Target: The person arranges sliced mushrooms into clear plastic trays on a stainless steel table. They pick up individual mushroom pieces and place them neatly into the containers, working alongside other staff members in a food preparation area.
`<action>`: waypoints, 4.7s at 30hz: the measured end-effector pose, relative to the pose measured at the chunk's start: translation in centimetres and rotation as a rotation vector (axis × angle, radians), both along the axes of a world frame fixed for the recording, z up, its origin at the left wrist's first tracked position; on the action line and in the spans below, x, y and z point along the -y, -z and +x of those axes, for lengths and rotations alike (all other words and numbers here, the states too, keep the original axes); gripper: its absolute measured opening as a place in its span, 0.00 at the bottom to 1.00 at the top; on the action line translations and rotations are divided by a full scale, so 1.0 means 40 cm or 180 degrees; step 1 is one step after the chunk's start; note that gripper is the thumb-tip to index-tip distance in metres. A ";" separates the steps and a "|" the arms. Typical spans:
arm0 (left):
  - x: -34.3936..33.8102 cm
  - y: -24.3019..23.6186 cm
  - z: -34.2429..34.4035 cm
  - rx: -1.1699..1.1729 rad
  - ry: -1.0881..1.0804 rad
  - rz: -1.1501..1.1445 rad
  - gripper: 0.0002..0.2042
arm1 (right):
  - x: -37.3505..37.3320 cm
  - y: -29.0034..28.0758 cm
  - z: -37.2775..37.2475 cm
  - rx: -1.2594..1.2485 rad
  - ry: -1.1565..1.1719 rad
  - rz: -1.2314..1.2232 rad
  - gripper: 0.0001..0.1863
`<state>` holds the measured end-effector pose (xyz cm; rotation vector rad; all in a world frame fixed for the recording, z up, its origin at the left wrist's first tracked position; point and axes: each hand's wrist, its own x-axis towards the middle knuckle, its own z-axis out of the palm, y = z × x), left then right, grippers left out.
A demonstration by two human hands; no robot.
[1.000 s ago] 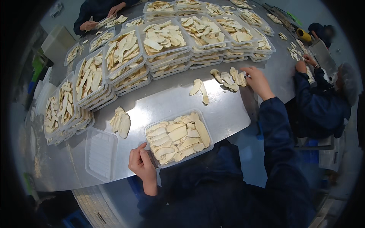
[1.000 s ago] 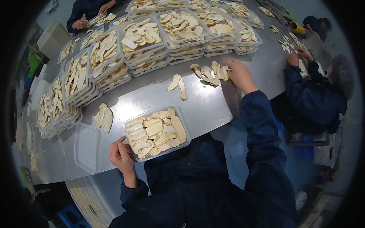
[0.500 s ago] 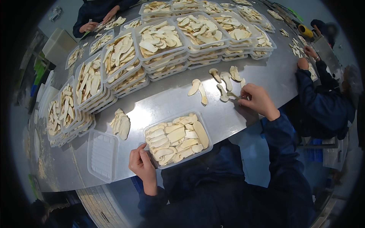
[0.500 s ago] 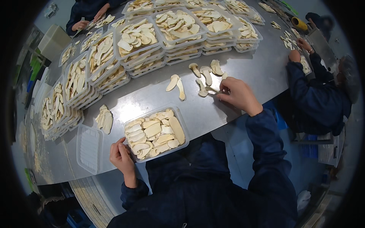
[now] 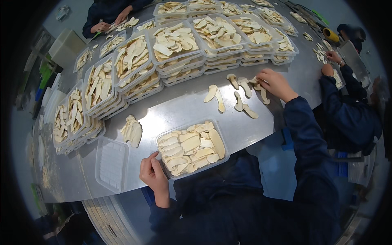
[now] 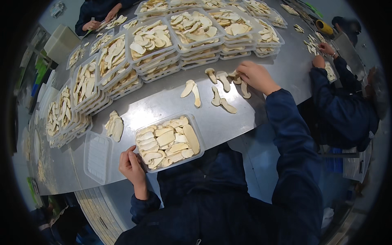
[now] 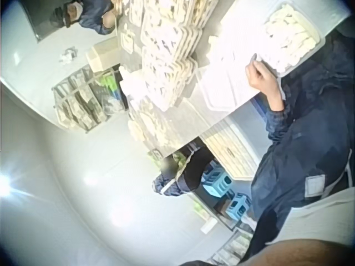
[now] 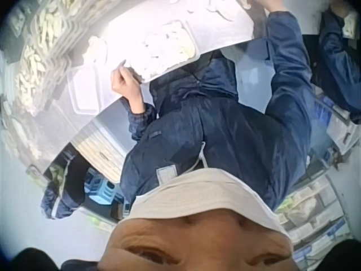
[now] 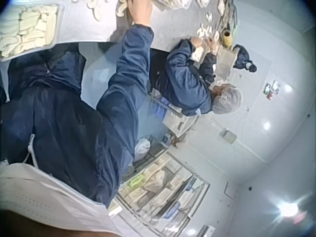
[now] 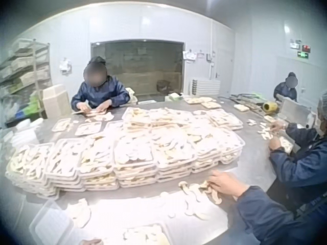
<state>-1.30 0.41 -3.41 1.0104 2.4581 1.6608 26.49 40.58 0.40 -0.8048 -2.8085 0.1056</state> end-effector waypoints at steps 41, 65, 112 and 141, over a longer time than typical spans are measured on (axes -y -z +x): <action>0.001 -0.009 -0.002 -0.0253 0.0091 0.0004 0.12 | 0.373 0.003 -0.024 -0.0631 0.0948 -0.0404 0.09; 0.008 0.007 -0.007 -0.0054 0.0116 0.0203 0.11 | 0.418 -0.008 -0.021 -0.0727 0.1007 -0.0948 0.09; 0.004 0.004 -0.008 -0.0091 0.0241 0.0210 0.11 | 0.102 -0.014 0.042 -0.0562 0.1061 -0.0586 0.08; 0.006 -0.010 0.000 -0.0072 -0.0064 0.0100 0.09 | 0.080 0.007 0.066 -0.0362 0.0899 -0.0526 0.12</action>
